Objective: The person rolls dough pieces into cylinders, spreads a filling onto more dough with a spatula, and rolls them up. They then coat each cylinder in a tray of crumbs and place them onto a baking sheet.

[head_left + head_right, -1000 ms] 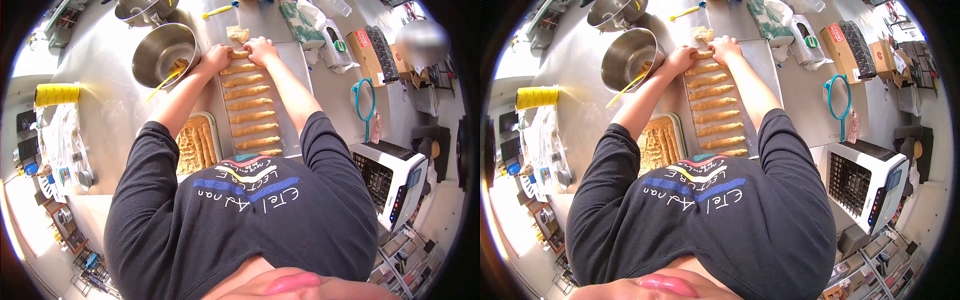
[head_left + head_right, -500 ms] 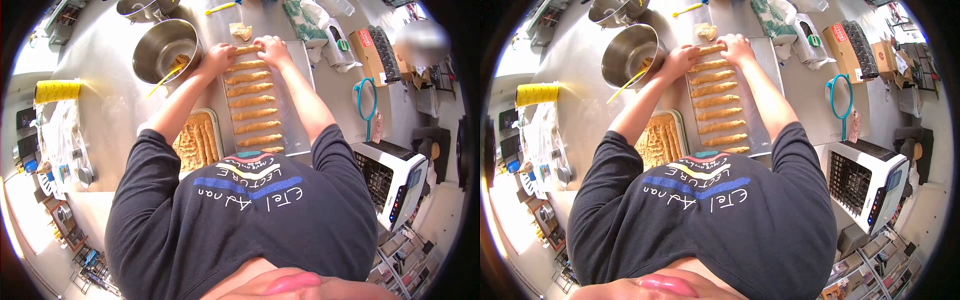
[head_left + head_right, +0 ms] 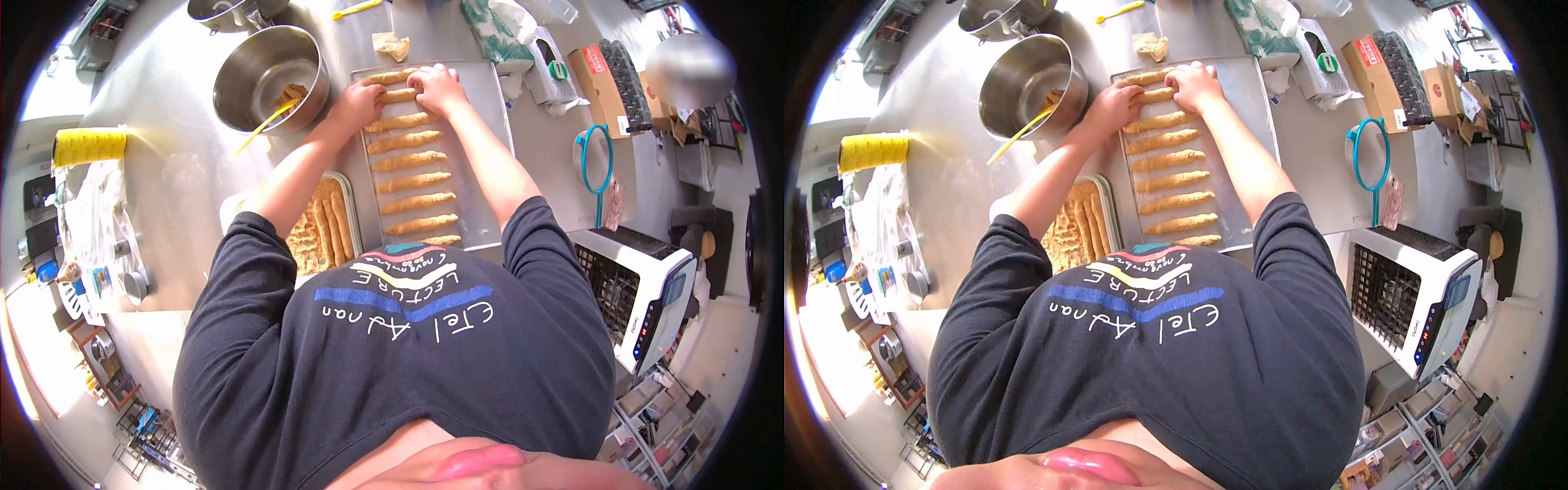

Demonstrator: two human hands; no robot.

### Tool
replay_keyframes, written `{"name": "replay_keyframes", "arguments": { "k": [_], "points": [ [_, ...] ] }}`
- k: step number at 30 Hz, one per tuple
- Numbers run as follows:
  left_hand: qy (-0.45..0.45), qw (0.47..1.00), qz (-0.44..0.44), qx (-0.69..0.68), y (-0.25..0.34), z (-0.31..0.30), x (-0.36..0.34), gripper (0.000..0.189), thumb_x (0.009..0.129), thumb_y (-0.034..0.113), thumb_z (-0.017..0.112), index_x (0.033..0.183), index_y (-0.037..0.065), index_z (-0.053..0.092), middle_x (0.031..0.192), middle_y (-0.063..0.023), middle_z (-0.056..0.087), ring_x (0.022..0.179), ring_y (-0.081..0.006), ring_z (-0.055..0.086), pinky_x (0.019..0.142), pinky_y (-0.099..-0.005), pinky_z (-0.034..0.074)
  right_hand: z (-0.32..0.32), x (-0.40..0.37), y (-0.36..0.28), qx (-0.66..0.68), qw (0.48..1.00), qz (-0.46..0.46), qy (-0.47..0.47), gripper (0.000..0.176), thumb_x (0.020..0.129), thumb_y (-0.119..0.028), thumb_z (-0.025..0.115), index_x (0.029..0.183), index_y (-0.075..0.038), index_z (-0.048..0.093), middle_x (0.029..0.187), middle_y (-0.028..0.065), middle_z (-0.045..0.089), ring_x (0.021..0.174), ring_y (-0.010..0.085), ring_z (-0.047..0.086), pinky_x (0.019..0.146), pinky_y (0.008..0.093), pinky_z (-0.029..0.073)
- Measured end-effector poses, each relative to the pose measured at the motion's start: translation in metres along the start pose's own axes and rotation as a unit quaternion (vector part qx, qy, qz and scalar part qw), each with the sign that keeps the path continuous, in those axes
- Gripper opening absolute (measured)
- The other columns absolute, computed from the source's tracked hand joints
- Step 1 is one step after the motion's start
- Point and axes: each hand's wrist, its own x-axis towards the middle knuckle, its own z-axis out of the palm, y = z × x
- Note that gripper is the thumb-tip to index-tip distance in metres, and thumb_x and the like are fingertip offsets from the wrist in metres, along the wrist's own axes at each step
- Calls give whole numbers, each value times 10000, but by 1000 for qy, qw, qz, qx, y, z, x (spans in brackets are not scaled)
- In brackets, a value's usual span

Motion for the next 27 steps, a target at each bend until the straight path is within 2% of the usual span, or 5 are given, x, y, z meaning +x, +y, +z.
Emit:
{"name": "replay_keyframes", "arguments": {
  "k": [3,9,12,19,27],
  "points": [
    [-8,1000,5,9,-3,1,-1,274,743,118,639,1010,59,661,998,-163,640,957,-342,605,868,-413,490,2,-3,2,-12,1000,5,-13,274,736,-165,603,983,-268,657,1074,-39,620,1099,217,506,981,423,349],
    [20,1000,17,6,5,-17,-28,396,801,238,667,1152,63,612,1182,-170,592,1103,-336,547,957,-386,435,-6,-61,22,29,993,50,106,406,712,-220,617,1111,-294,623,1133,8,595,1102,266,505,970,439,387],
    [10,1000,6,12,21,-25,-58,375,808,227,667,1143,68,617,1165,-157,603,1090,-330,557,943,-381,440,-10,-122,36,124,983,23,131,372,689,-202,610,1053,-274,640,1067,5,615,1010,274,516,939,411,399],
    [45,995,-33,-78,54,-28,-113,299,817,201,664,1091,80,646,1086,-142,630,1031,-291,585,901,-364,457,23,-275,-22,107,992,14,69,402,665,-233,651,1059,-314,643,1074,-2,553,1005,251,483,941,399,348],
    [60,995,-32,-80,62,-40,-132,275,821,202,650,1069,86,657,1085,-142,629,1070,-311,563,933,-379,440,34,-288,-47,104,988,57,98,455,686,-263,682,1132,-319,611,1093,28,479,1032,264,444,955,394,333]
  ]
}}
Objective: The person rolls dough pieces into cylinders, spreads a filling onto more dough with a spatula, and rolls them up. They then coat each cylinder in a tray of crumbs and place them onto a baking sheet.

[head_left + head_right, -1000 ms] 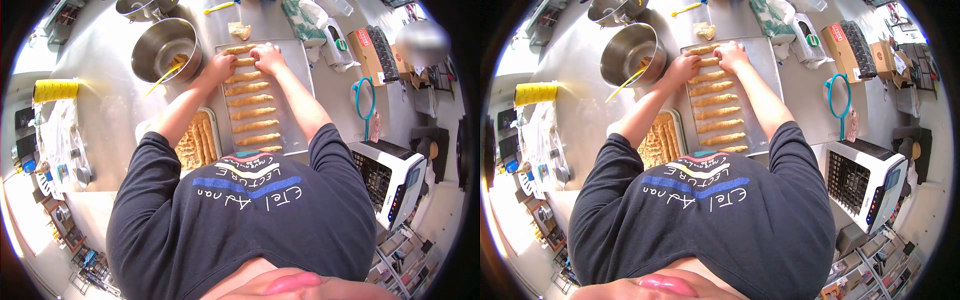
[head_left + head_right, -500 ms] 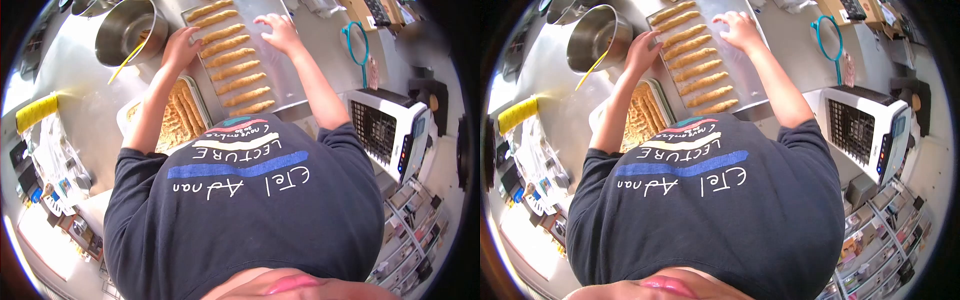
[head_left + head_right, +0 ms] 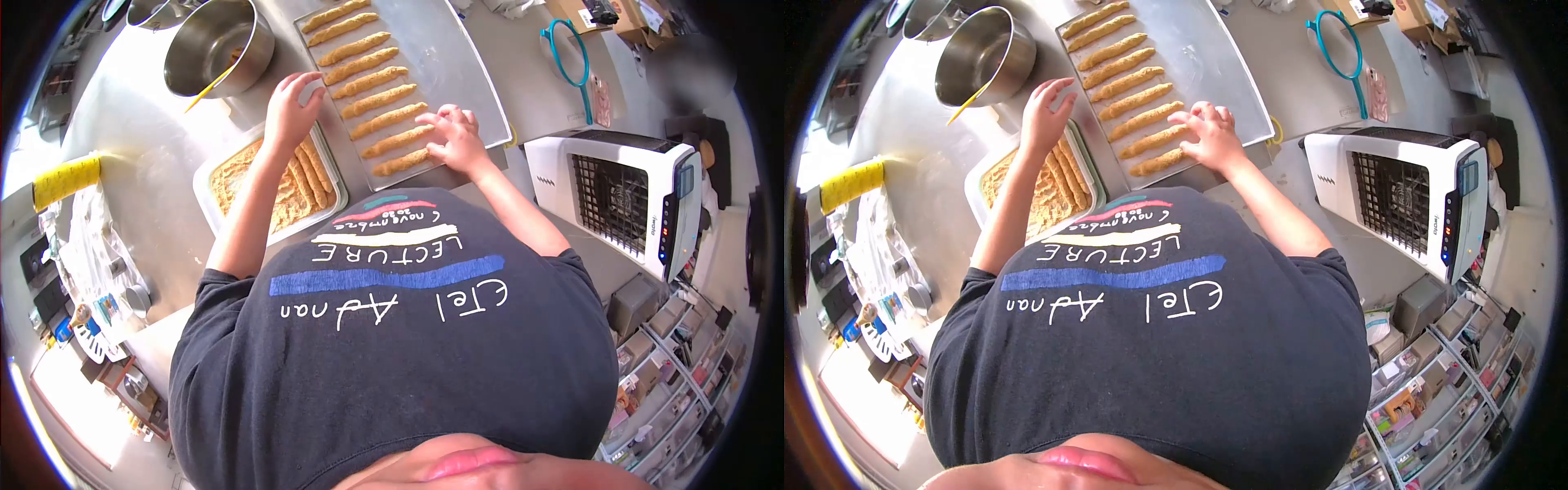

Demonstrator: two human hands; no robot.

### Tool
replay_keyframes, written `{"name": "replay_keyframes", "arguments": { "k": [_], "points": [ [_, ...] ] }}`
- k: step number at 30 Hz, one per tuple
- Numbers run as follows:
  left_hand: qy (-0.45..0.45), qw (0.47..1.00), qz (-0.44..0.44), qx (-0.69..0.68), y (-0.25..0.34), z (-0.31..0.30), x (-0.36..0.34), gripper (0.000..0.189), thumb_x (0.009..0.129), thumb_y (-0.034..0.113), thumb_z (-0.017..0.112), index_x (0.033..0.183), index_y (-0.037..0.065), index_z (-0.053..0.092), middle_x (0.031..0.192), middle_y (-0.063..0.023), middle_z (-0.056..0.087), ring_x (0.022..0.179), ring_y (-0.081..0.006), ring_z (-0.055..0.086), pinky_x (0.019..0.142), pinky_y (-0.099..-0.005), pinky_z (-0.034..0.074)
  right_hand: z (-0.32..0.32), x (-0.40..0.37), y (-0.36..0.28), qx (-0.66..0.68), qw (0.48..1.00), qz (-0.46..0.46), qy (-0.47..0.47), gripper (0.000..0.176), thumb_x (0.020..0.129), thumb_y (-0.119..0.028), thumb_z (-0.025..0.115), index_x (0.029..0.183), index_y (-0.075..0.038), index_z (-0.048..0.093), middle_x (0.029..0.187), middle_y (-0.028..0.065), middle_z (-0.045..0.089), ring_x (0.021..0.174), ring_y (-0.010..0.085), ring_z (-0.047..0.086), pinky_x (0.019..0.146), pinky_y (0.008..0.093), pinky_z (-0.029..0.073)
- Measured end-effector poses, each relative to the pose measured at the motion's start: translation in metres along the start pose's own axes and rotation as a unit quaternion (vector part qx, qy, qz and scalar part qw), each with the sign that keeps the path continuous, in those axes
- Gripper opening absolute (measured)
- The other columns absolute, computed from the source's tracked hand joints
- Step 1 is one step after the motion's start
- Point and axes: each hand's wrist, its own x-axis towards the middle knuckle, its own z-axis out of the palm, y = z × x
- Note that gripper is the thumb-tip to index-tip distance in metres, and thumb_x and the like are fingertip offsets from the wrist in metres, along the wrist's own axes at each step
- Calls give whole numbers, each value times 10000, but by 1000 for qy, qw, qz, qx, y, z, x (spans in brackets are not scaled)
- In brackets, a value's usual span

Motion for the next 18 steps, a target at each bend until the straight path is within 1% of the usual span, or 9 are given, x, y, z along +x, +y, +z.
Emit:
{"name": "replay_keyframes", "arguments": {
  "k": [2,3,5,6,7,12,13,15,18],
  "points": [
    [1,1000,-6,-2,-2,-5,-3,276,823,204,647,1074,89,656,1093,-144,624,1087,-310,551,946,-382,431,1,20,0,-4,999,6,45,456,695,-254,682,1140,-313,605,1104,40,470,1034,272,441,966,403,334],
    [7,1000,-4,-1,-3,-6,-5,276,823,204,647,1074,89,656,1093,-144,624,1087,-310,551,946,-382,431,2,30,-2,-9,999,13,46,459,699,-275,685,1149,-308,599,1114,49,468,1038,282,439,979,407,334],
    [7,1000,-11,20,-7,-9,-11,287,838,192,646,1111,100,652,1093,-107,626,1007,-242,573,855,-326,465,8,49,-2,-23,999,21,31,477,699,-270,679,1167,-301,590,1119,63,472,1047,288,437,986,408,333],
    [14,1000,-11,22,-8,-10,-15,287,838,192,646,1111,100,652,1093,-107,626,1007,-242,573,855,-326,465,12,57,0,-36,999,35,16,496,698,-266,673,1185,-294,582,1125,76,476,1056,294,435,993,409,331],
    [17,1000,-11,13,-9,-10,-18,288,839,190,643,1113,100,650,1094,-108,624,1010,-245,570,858,-330,463,17,61,4,-45,998,38,-7,497,708,-317,678,1193,-305,569,1134,67,465,1055,295,434,997,413,329],
    [18,999,-31,-13,-5,-20,-23,281,846,181,634,1115,96,640,1121,-110,606,1047,-249,554,879,-337,455,8,80,10,-15,999,31,-21,520,703,-312,680,1207,-300,554,1149,89,461,1071,308,426,1001,424,321],
    [24,999,-33,-13,-6,-21,-23,281,846,181,634,1115,96,640,1121,-110,606,1047,-249,554,879,-337,455,7,87,9,-24,999,28,2,522,702,-311,683,1207,-298,553,1149,90,461,1074,309,426,998,426,323],
    [27,997,-54,-57,-6,-20,-20,267,836,194,632,1080,85,646,1095,-147,611,1083,-319,544,947,-380,424,7,107,9,-23,999,20,31,520,705,-300,685,1208,-293,551,1156,91,461,1083,308,426,997,429,331],
    [20,996,-62,-54,-8,-16,-12,269,842,202,626,1084,86,646,1105,-150,607,1088,-321,542,945,-385,425,16,138,9,-35,999,20,23,511,710,-293,683,1204,-291,552,1161,91,462,1085,306,427,1000,430,335]
  ]
}}
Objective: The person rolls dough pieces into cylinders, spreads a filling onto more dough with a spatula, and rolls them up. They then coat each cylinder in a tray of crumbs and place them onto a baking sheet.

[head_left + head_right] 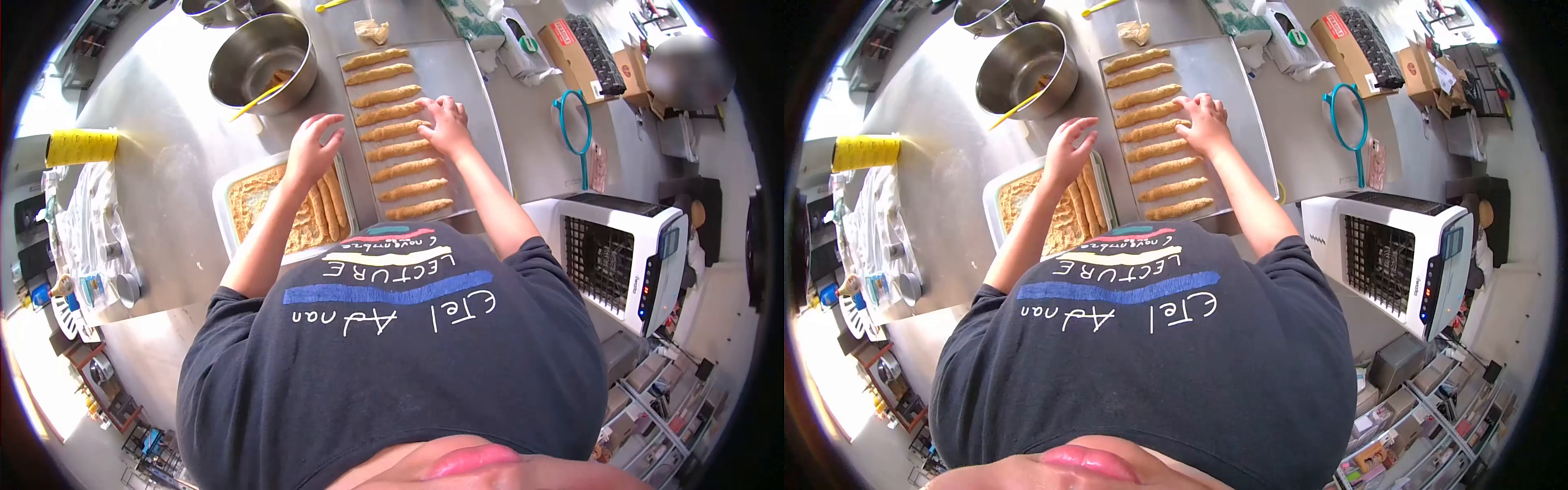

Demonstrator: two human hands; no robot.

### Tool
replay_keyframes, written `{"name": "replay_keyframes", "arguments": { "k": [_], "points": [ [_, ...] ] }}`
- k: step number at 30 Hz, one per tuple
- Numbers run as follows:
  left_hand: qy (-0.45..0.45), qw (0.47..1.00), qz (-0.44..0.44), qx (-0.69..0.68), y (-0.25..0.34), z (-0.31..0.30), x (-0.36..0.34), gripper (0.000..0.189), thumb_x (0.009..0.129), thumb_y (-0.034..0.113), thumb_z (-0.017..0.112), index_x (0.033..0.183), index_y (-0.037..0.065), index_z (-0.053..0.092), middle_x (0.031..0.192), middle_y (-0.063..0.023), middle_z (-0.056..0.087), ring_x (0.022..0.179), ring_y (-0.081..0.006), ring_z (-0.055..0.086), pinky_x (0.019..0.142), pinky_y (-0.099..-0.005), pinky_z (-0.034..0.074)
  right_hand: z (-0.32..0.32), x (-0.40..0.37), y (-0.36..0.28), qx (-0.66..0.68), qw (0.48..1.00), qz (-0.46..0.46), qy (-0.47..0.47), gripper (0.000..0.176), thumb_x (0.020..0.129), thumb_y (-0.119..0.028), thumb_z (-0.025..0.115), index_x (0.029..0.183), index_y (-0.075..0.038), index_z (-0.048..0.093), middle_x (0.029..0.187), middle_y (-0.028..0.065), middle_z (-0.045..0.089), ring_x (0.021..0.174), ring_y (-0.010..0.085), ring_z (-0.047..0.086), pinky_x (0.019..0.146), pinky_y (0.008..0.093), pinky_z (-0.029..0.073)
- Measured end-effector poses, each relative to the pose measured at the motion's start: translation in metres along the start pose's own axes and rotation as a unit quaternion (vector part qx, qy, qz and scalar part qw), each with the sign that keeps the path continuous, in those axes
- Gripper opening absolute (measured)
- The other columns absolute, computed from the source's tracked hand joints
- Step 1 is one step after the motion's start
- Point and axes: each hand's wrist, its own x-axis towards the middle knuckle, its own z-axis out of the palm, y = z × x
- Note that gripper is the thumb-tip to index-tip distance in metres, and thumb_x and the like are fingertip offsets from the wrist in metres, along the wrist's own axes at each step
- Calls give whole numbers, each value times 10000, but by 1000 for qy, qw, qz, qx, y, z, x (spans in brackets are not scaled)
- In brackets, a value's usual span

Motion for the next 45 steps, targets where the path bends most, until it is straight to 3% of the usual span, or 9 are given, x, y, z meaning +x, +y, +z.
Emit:
{"name": "replay_keyframes", "arguments": {
  "k": [4,15,17,20,22,24,25,31,45],
  "points": [
    [-23,1000,1,10,1,5,12,276,852,186,624,1107,81,636,1105,-134,612,1044,-274,566,886,-351,461,6,10,1,0,1000,3,-21,487,708,-287,678,1182,-290,567,1165,90,465,1087,305,429,1004,425,337],
    [-23,998,48,28,-9,35,77,290,808,144,633,1083,53,642,1070,-143,630,1031,-300,587,904,-363,456,6,93,-3,-10,1000,17,22,491,707,-299,669,1188,-313,570,1168,82,477,1099,312,431,993,415,352],
    [-95,994,13,53,-10,42,90,310,795,149,635,1091,58,643,1076,-139,629,1046,-305,581,911,-369,458,12,106,-4,-20,1000,22,9,451,713,-266,647,1157,-301,581,1170,71,506,1112,308,449,988,423,359],
    [-115,989,44,78,-17,52,96,320,801,170,630,1103,65,643,1083,-141,627,1041,-313,579,908,-370,461,20,107,5,33,999,21,34,403,713,-240,629,1111,-290,589,1109,54,556,1081,292,484,972,431,368],
    [-106,990,51,82,-19,55,97,318,796,176,626,1089,54,645,1078,-139,629,1009,-321,586,889,-377,470,18,100,8,49,998,9,49,308,713,-219,615,1016,-268,624,1066,26,592,1056,275,508,952,422,380],
    [-104,990,64,73,-23,59,98,302,778,172,637,1054,51,658,1070,-154,630,1009,-329,587,891,-398,470,13,93,9,24,996,-3,-82,256,707,-215,617,955,-265,658,1088,-1,596,1064,265,504,953,416,372],
    [-106,990,63,72,-26,62,97,302,778,172,637,1054,51,658,1070,-154,630,1009,-329,587,891,-398,470,9,90,5,16,996,-7,-83,232,695,-210,623,912,-267,677,1106,-25,597,1077,257,495,969,414,353],
    [-82,982,131,109,-30,69,100,266,721,137,678,968,41,663,965,-150,640,913,-334,606,832,-403,490,7,100,0,-8,991,-23,-135,268,667,-170,621,906,-275,683,1098,-46,603,1098,240,476,982,418,305],
    [-34,985,120,116,-29,72,105,241,739,142,657,959,42,659,919,-151,633,887,-340,606,808,-412,497,17,110,5,-1,995,-26,-98,272,652,-177,616,896,-275,686,1056,-53,615,1091,238,485,955,416,321]
  ]
}}
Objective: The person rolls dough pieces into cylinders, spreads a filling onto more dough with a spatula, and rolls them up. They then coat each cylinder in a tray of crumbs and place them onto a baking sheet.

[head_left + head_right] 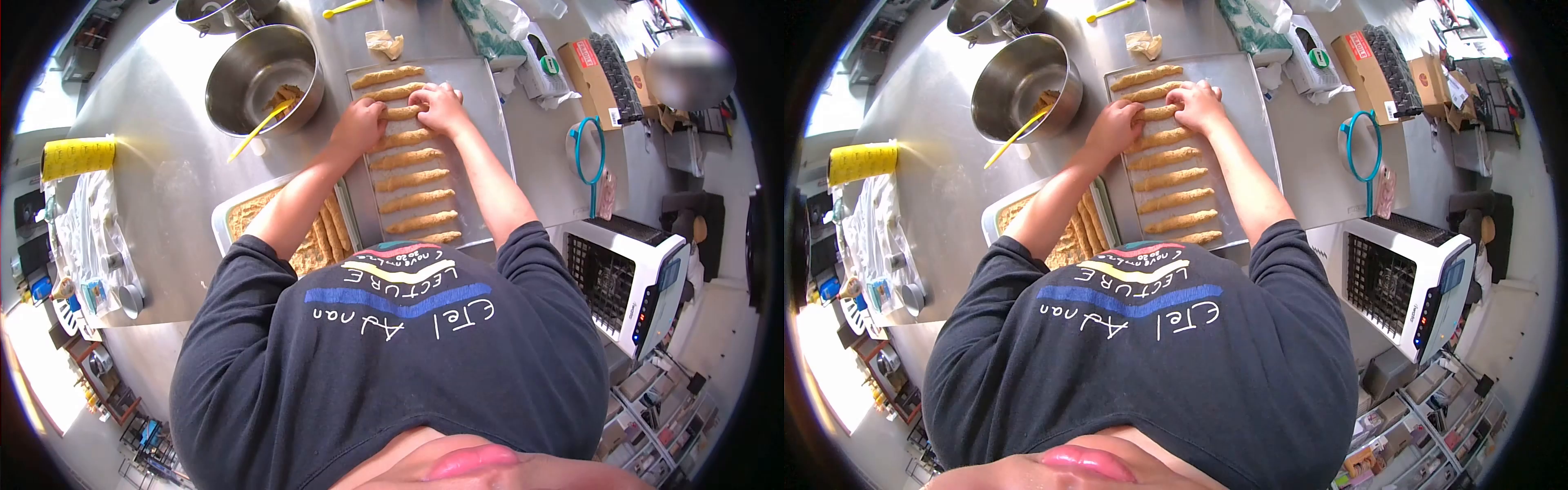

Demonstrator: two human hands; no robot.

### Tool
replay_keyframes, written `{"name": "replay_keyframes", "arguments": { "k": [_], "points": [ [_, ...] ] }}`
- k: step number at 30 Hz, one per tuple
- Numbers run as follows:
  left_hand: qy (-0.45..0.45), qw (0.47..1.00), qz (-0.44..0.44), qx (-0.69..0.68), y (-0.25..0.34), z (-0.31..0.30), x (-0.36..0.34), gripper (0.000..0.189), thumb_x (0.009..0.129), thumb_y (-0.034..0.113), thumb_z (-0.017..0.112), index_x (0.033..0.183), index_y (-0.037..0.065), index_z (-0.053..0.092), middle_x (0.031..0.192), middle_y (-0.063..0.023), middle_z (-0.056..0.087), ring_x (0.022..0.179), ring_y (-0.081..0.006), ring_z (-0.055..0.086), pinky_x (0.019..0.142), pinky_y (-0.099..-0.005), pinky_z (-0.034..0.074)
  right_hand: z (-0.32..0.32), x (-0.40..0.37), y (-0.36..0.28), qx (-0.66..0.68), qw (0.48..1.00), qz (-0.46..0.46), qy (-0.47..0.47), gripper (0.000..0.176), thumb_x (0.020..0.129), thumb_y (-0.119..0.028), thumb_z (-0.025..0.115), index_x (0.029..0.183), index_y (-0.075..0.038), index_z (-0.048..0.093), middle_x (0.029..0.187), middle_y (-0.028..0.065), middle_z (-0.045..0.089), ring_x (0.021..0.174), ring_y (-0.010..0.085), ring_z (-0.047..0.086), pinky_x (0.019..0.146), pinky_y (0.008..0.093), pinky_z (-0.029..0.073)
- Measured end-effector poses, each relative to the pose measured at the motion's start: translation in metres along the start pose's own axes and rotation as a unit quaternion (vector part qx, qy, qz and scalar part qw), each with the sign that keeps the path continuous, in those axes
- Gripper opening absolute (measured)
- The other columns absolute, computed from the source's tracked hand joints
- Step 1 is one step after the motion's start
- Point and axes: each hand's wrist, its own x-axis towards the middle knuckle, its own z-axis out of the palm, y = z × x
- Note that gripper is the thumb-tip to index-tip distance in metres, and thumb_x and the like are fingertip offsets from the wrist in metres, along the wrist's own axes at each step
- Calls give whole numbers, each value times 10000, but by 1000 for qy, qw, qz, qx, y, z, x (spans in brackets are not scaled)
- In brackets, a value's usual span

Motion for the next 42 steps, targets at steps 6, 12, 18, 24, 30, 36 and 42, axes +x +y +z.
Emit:
{"name": "replay_keyframes", "arguments": {
  "k": [6,12,18,24,30,36,42],
  "points": [
    [-49,998,27,-33,4,-16,-15,271,780,169,644,1021,45,645,995,-155,631,947,-340,592,841,-408,482,-16,-26,5,35,999,-13,19,293,636,-209,623,911,-289,687,1021,-55,610,1068,242,487,968,408,323],
    [-108,994,26,-9,18,-12,-34,281,782,177,645,1026,37,647,1008,-148,631,957,-336,587,851,-406,478,-15,-43,2,10,995,-55,-81,313,628,-215,640,934,-252,691,1003,-69,623,1072,216,470,960,393,284],
    [-103,994,8,-23,14,-1,-30,277,775,164,649,1020,36,649,993,-156,627,950,-345,583,850,-416,474,-7,-37,4,-18,996,-63,-60,271,654,-170,629,908,-243,690,980,-83,628,1042,200,485,928,387,291],
    [-74,997,5,-22,15,0,-29,266,779,165,647,1011,36,649,979,-165,628,952,-354,579,844,-418,474,-3,-33,10,1,998,-60,-31,255,660,-175,624,896,-254,682,975,-76,627,1039,208,492,937,393,294],
    [-71,996,44,-15,24,-16,-44,293,788,184,649,1044,41,637,1019,-150,623,969,-345,575,851,-413,469,-15,-57,7,53,997,-42,24,288,646,-228,647,927,-285,673,1002,-60,622,1045,212,487,951,396,294],
    [-192,981,-9,-14,42,-16,-60,332,789,179,648,1087,38,613,1057,-143,609,1026,-333,558,876,-404,462,-11,-84,1,14,995,-70,-71,320,641,-224,652,957,-266,676,1020,-73,621,1057,202,479,947,392,287],
    [-183,983,-8,21,44,-8,-57,299,794,165,633,1062,33,618,1028,-148,602,1012,-334,557,886,-407,453,-3,-84,-1,1,996,-72,-52,269,652,-176,632,908,-249,672,995,-80,619,1043,184,484,936,381,284]
  ]
}}
